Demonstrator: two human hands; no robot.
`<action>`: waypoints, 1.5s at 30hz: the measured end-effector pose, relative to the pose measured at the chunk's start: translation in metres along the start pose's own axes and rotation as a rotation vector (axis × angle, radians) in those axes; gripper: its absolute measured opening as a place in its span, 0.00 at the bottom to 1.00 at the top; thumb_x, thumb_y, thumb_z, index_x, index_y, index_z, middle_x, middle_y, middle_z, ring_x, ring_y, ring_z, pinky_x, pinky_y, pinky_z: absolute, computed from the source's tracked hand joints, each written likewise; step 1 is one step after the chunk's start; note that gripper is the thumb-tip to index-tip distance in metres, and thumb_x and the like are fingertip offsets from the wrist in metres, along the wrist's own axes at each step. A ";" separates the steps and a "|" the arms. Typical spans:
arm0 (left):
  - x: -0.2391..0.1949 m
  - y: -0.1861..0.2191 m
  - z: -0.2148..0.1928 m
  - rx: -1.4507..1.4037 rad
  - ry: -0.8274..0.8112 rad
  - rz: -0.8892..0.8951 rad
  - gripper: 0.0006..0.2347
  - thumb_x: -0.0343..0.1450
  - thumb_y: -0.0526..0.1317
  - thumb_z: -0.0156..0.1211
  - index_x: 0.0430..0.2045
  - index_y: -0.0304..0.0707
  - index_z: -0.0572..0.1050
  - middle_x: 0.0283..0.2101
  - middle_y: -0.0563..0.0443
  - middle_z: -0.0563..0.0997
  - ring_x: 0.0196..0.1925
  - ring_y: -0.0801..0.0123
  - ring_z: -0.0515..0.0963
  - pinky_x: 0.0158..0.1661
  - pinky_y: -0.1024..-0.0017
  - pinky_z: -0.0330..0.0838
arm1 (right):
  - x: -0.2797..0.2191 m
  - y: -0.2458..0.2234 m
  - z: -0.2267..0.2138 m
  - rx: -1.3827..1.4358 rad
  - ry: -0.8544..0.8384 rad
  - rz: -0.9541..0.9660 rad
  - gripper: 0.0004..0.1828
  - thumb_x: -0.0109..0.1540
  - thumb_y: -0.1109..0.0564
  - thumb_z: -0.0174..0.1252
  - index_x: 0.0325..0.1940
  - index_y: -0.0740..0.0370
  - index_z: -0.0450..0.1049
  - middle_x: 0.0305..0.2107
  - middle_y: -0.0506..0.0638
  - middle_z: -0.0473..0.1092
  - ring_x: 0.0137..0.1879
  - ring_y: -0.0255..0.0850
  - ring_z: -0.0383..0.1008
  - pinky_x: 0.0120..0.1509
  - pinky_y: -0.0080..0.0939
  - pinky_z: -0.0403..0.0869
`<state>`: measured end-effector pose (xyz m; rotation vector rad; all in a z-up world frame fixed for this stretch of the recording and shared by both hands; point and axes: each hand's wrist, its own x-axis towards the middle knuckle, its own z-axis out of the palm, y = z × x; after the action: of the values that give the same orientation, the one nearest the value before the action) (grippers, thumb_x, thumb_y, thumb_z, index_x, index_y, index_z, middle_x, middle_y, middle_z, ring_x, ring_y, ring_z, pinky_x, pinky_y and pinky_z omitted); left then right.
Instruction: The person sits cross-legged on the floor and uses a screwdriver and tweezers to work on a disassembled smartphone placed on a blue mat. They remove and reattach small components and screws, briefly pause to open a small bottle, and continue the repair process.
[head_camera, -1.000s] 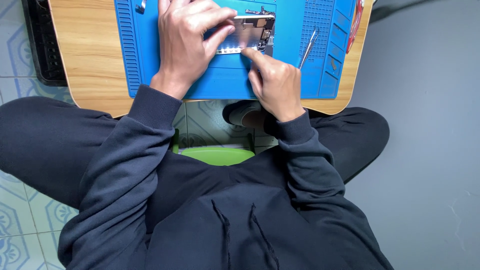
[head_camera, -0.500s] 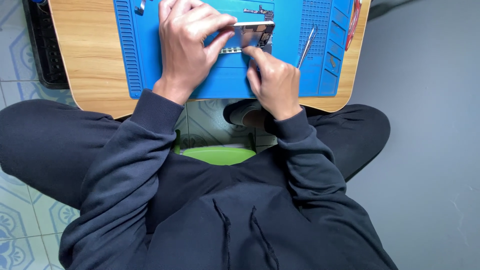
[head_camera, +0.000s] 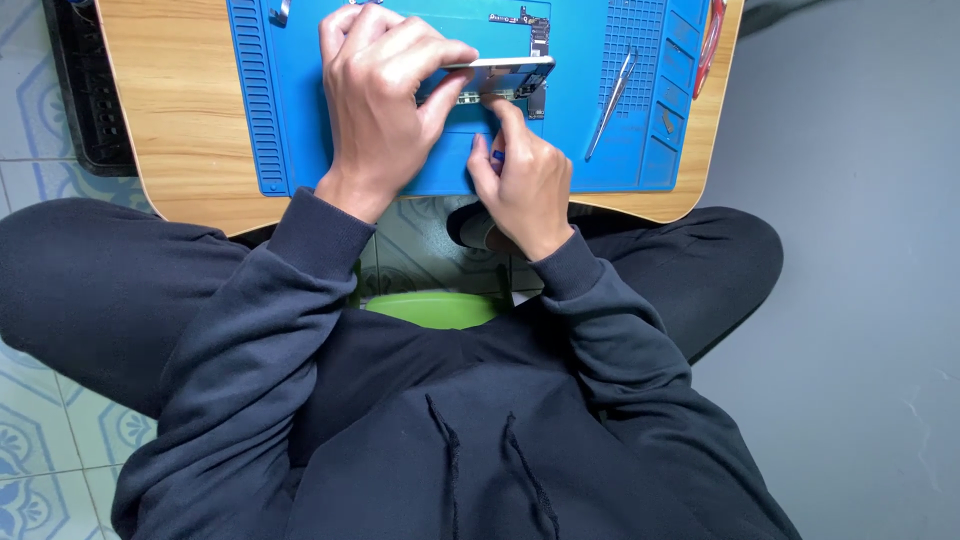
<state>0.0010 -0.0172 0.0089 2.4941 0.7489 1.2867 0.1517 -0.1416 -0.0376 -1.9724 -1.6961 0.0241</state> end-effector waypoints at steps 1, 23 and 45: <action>-0.001 0.002 0.000 0.000 0.000 0.001 0.05 0.75 0.35 0.79 0.37 0.42 0.85 0.38 0.54 0.84 0.43 0.58 0.76 0.53 0.57 0.61 | 0.000 -0.001 -0.002 0.000 0.001 0.000 0.17 0.69 0.54 0.59 0.62 0.56 0.70 0.25 0.48 0.73 0.25 0.51 0.72 0.26 0.51 0.65; 0.003 -0.047 0.011 0.073 -0.048 0.156 0.05 0.82 0.41 0.72 0.41 0.42 0.88 0.34 0.54 0.83 0.39 0.60 0.75 0.48 0.59 0.61 | 0.029 0.019 -0.084 0.437 0.257 -0.043 0.23 0.76 0.49 0.39 0.56 0.67 0.74 0.40 0.56 0.71 0.48 0.48 0.73 0.55 0.48 0.70; -0.008 -0.034 0.024 0.221 -0.079 0.000 0.05 0.74 0.40 0.77 0.29 0.47 0.85 0.38 0.53 0.76 0.40 0.59 0.72 0.34 0.63 0.62 | 0.066 0.136 -0.051 -0.203 0.670 0.081 0.09 0.68 0.54 0.65 0.47 0.58 0.86 0.32 0.47 0.83 0.37 0.44 0.71 0.34 0.45 0.72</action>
<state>0.0050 0.0076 -0.0255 2.6983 0.9168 1.1533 0.3074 -0.1094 -0.0272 -1.8868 -1.2089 -0.7221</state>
